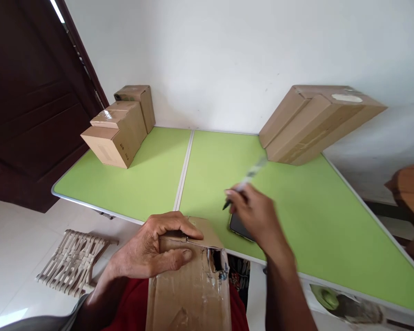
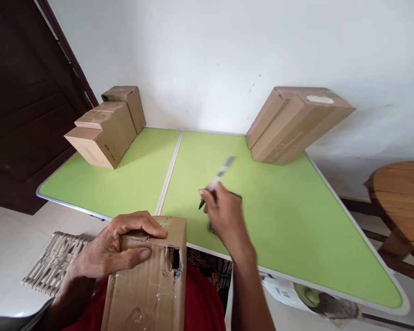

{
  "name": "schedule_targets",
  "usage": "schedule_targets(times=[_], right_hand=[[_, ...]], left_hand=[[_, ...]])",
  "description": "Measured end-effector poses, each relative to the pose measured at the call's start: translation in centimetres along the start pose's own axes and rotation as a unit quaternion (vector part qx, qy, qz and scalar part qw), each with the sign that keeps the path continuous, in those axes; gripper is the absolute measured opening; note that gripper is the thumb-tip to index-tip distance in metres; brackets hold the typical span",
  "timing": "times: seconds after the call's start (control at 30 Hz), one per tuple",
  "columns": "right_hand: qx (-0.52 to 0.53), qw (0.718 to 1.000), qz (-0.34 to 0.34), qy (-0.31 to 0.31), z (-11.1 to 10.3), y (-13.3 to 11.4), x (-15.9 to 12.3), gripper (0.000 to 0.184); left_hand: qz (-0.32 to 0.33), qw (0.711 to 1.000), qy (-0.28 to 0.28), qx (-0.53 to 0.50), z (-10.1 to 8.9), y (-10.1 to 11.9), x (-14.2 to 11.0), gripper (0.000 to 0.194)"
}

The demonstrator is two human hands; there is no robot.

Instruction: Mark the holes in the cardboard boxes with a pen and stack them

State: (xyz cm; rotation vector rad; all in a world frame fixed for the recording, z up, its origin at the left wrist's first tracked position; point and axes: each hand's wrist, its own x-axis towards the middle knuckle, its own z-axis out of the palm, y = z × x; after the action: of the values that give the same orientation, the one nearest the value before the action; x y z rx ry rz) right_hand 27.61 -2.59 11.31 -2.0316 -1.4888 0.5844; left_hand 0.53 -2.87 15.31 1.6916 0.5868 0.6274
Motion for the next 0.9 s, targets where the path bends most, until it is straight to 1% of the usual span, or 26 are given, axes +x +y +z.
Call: schedule_targets(times=[0.03, 0.1, 0.13, 0.23, 0.33, 0.5, 0.6, 0.67, 0.77, 0.83, 0.9], right_hand=[[-0.051, 0.998, 0.018, -0.03, 1.0, -0.1, 1.8, 0.016], [-0.101, 0.993, 0.044, -0.047, 3.2, -0.4, 4.7, 0.014], [-0.121, 0.989, 0.058, -0.055, 4.3, -0.5, 5.7, 0.015], [-0.169, 0.978, 0.101, -0.068, 6.7, -0.4, 7.0, 0.021], [-0.192, 0.972, 0.119, -0.068, 7.6, 0.0, 6.8, 0.028], [-0.198, 0.974, 0.101, -0.048, 6.9, 0.3, 5.4, 0.029], [-0.207, 0.973, 0.104, -0.011, 6.2, 1.0, 3.2, 0.031], [-0.221, 0.965, 0.135, 0.025, 5.7, 1.8, 1.1, 0.042], [-0.233, 0.947, 0.211, 0.061, 5.1, 3.2, -1.9, 0.066], [-0.222, 0.942, 0.244, 0.059, 4.8, 4.0, -3.1, 0.072], [-0.199, 0.945, 0.256, 0.05, 4.5, 4.7, -3.5, 0.072]], left_hand=[[0.001, 1.0, 0.003, -0.002, 0.0, -0.1, -0.2, 0.027], [0.004, 1.0, 0.006, -0.006, 0.0, -0.3, -0.5, 0.027], [0.007, 1.0, 0.007, -0.007, -0.1, -0.4, -0.7, 0.028], [0.017, 1.0, 0.007, 0.001, -0.1, -0.7, -1.0, 0.029], [0.026, 1.0, 0.006, 0.012, -0.1, -0.9, -0.9, 0.029], [0.025, 0.999, 0.008, 0.02, -0.2, -0.9, -1.1, 0.028], [0.02, 1.0, 0.011, 0.021, -0.2, -1.0, -1.3, 0.028], [0.025, 0.999, 0.018, 0.022, -0.2, -1.0, -1.4, 0.028], [0.041, 0.999, 0.02, 0.022, -0.1, -0.9, -1.4, 0.028], [0.046, 0.999, 0.016, 0.022, -0.1, -0.9, -1.4, 0.029], [0.044, 0.999, 0.013, 0.025, -0.1, -1.0, -1.3, 0.03]])
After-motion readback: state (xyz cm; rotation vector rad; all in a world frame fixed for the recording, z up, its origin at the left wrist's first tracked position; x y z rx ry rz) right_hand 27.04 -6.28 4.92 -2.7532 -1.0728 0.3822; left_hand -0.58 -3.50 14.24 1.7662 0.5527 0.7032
